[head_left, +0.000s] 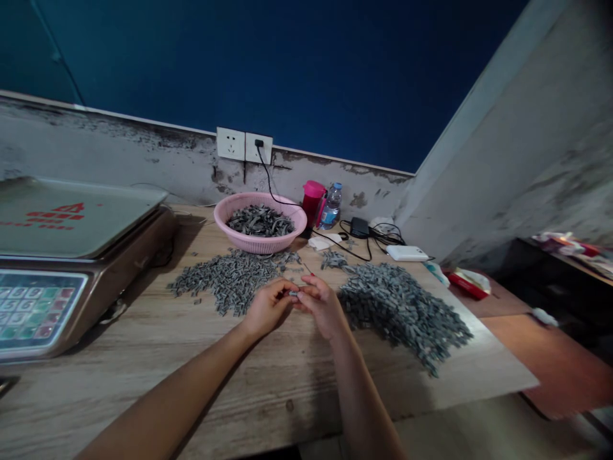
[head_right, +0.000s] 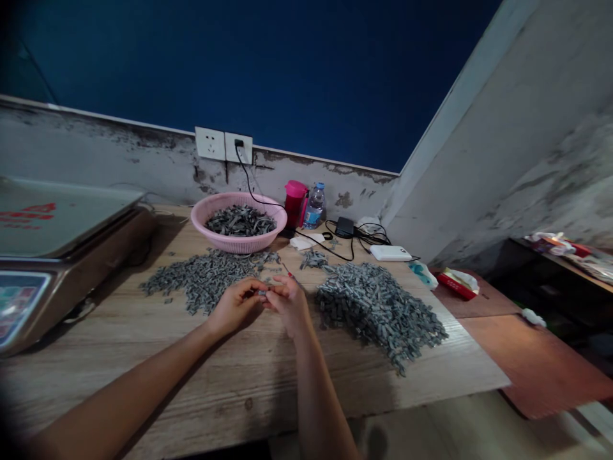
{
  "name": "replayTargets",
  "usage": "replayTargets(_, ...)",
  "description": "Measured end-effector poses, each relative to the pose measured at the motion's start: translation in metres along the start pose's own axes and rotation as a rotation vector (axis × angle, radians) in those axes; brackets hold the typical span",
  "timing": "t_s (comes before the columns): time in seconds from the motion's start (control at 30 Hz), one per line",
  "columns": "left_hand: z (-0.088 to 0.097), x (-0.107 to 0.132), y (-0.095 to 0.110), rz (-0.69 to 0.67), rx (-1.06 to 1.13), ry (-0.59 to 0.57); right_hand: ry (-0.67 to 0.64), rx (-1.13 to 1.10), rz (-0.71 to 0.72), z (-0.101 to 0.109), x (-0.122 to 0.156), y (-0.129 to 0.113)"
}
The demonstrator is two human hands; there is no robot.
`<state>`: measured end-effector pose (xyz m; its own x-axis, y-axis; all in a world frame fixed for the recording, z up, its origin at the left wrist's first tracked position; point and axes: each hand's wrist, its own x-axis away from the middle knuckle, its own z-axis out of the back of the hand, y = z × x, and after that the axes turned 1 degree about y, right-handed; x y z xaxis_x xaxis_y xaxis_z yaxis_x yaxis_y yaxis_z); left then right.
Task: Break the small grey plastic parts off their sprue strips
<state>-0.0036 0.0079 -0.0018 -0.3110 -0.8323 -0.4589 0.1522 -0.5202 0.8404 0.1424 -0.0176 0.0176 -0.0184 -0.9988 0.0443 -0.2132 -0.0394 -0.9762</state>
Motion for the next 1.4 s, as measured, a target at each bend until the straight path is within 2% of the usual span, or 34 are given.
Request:
replayTargets(0.13, 0.001, 0.000, 0.001, -0.070, -0.121, -0.010, 0.026, 0.074, 0.022, -0.001, -0.002, 0.004)
replayTargets(0.4, 0.003, 0.000, -0.001, -0.043, -0.210, 0.019, 0.116, 0.022, -0.012, -0.004, -0.007, 0.013)
replayTargets(0.5, 0.001, 0.000, -0.007, 0.081, -0.086, 0.013, 0.114, 0.114, 0.054, -0.003, -0.009, 0.016)
replayTargets(0.6, -0.005, 0.001, -0.014, 0.229, 0.183, -0.002, 0.114, 0.261, 0.163, -0.004, -0.009, 0.018)
replayTargets(0.7, -0.011, 0.003, -0.014, 0.266, 0.304, 0.029, 0.134, 0.454, 0.269, -0.002, -0.003, 0.013)
replayTargets(0.8, -0.012, 0.004, -0.008, 0.193, 0.132, 0.055, 0.213, 0.723, 0.378, 0.021, 0.008, -0.002)
replayTargets(0.9, -0.008, 0.005, -0.004, 0.072, -0.103, 0.080, 0.394, 0.958, 0.422, 0.070, 0.017, -0.025)
replayTargets(0.97, -0.006, 0.005, -0.005, 0.047, -0.148, 0.093, 0.521, 1.112, 0.429, 0.104, 0.020, -0.040)
replayTargets(1.03, -0.005, 0.005, -0.007, 0.050, -0.157, 0.096, 0.533, 1.336, 0.437, 0.127, 0.017, -0.051)
replayTargets(1.07, -0.005, 0.005, -0.007, 0.047, -0.163, 0.090, 0.525, 1.434, 0.439, 0.132, 0.014, -0.055)
replayTargets(1.13, -0.005, 0.006, -0.007, 0.034, -0.179, 0.069, 0.448, 1.579, 0.432, 0.128, 0.000, -0.056)
replayTargets(1.27, -0.006, 0.006, -0.005, 0.038, -0.203, 0.028, 0.161, 1.663, 0.411, 0.092, -0.048, -0.039)
replayTargets(1.4, -0.007, 0.006, -0.008, 0.019, -0.196, 0.024, 0.052, 1.694, 0.413, 0.071, -0.094, -0.016)
